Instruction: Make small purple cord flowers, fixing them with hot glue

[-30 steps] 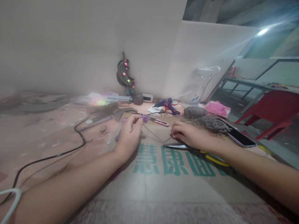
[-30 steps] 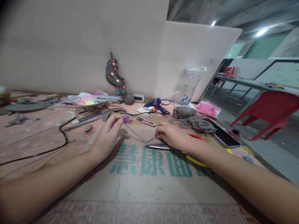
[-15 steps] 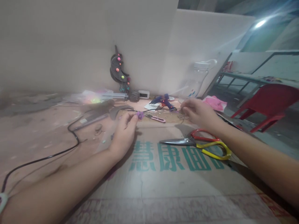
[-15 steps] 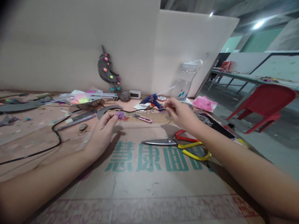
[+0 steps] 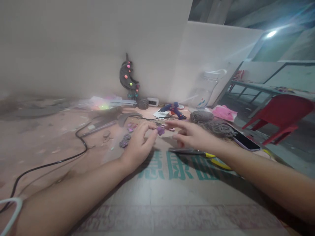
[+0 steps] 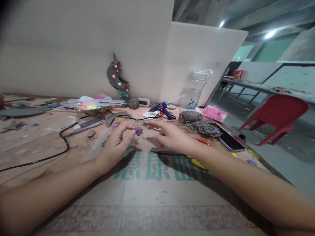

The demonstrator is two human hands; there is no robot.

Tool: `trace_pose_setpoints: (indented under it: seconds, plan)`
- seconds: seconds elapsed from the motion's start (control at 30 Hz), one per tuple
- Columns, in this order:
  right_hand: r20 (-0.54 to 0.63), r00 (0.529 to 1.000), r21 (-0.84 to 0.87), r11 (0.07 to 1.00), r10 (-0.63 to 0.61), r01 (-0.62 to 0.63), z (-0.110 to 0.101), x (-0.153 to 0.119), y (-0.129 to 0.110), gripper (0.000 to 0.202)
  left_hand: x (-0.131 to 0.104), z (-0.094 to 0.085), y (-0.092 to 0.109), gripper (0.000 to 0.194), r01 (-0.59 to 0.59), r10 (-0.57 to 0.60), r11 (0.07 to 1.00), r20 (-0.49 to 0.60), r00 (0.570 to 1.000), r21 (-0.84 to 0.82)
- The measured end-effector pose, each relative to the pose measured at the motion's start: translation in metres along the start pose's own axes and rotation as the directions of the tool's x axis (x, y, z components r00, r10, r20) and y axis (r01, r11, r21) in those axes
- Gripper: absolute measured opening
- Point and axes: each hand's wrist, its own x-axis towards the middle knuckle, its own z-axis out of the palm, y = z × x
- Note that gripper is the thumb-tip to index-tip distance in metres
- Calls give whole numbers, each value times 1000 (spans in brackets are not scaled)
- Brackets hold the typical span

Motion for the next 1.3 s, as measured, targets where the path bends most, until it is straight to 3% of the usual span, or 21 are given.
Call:
trace_pose_setpoints:
  seconds: [0.13, 0.23, 0.33, 0.47, 0.6, 0.77, 0.83, 0.97, 1.13, 1.3]
  plan:
    - [196, 979, 293, 949, 61, -118, 30, 22, 6, 69, 0, 0, 1, 12, -3, 3, 999, -6, 1000, -34]
    - [203, 978, 388, 913, 47, -125, 40, 32, 6, 47, 1, 1, 0, 13, 34, -34, 998, -1, 999, -59]
    - [130, 990, 228, 971, 44, -74, 38, 35, 6, 17, 2, 1, 0, 12, 68, -69, 996, -6, 998, -61]
    - [-7, 1000, -17, 1000, -10, 10, 22, 35, 13, 27, 1, 2, 2, 14, 134, -130, 987, 39, 991, -94]
    - [-100, 995, -215, 977, -5, -17, 5, 32, 25, 33, 3, 1, 3, 14, 132, -131, 991, 34, 991, -8]
    - [38, 988, -469, 870, -153, 152, -9, 23, 29, 28, 6, 1, 0, 18, 205, -205, 979, -7, 979, -8]
    - [-25, 976, -482, 858, -216, 178, -13, 21, 22, 27, 6, 1, -2, 19, 218, -218, 976, 0, 976, -11]
    - [-222, 959, -330, 939, -174, 94, -12, 18, 6, 32, 6, 0, -1, 19, 220, -221, 975, 11, 975, 6]
    - [-154, 984, -47, 995, -93, 86, 11, 19, 4, 33, 6, 0, 1, 18, 209, -210, 977, 23, 977, 27]
    - [-202, 979, 102, 994, -28, 49, 30, 19, 13, 25, 5, 0, 1, 18, 174, -178, 983, 58, 982, 59]
